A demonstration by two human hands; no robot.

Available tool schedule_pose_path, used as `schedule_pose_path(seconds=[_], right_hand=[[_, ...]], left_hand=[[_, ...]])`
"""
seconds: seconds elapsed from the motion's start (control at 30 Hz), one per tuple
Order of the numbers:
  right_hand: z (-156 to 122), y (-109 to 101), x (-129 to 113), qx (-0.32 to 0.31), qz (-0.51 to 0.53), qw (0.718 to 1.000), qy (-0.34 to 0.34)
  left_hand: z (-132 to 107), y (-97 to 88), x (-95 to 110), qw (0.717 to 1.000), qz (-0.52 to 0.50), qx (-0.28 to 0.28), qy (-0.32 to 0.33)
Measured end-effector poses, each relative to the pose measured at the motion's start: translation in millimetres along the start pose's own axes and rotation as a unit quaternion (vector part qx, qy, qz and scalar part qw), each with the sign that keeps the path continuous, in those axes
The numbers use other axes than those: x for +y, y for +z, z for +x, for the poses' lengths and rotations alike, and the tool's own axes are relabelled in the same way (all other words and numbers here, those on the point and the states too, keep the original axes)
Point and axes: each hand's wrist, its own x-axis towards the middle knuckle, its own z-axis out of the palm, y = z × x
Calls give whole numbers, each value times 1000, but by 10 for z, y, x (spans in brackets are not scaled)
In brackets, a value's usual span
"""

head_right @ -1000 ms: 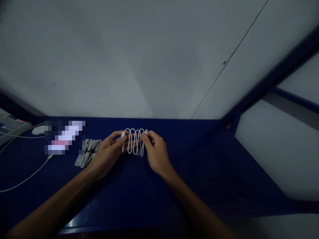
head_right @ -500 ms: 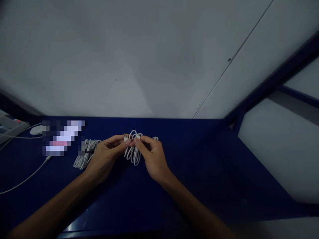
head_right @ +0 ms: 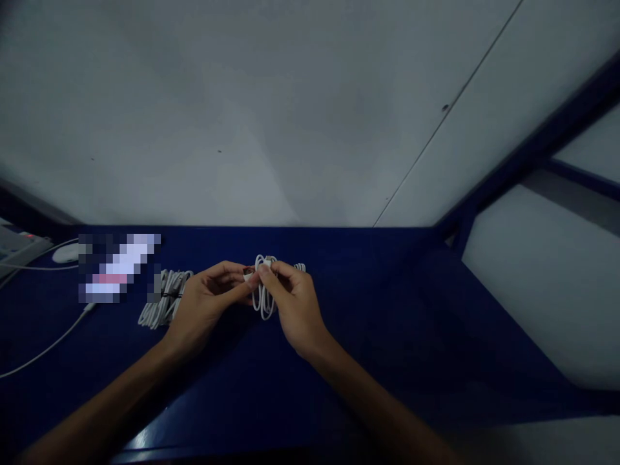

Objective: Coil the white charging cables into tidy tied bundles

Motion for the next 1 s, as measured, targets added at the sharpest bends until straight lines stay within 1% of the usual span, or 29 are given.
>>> schedule_pose_path(seconds=[0.13, 0.37, 0.43, 0.53, 0.63, 0.73, 0.83, 1.0], right_hand=[[-11, -12, -2, 6, 17, 1000, 6], [-58, -6, -71, 18, 37, 999, 11], [-71, -3, -100, 24, 23, 999, 1], [-84, -7, -128, 41, -25, 999, -11], [-90, -4, -145, 44, -59, 997, -5], [-94, 14, -149, 34, -63, 997, -7], [-98, 30, -122, 34, -80, 996, -26], [-101, 21, -63, 37, -131, 990, -46]], left_hand=[[-27, -17, 14, 1000, 9, -2, -6], [-64, -1, 31, 999, -33, -11, -2], [-64, 6, 29, 999, -35, -5, 4], [-55, 6, 26, 999, -40, 9, 17], [-43, -1, 21, 999, -42, 18, 23], [-39, -4, 7, 999, -38, 4, 12], [-42, -2, -15, 999, -36, -13, 1], [-42, 2, -34, 999, -49, -12, 0]])
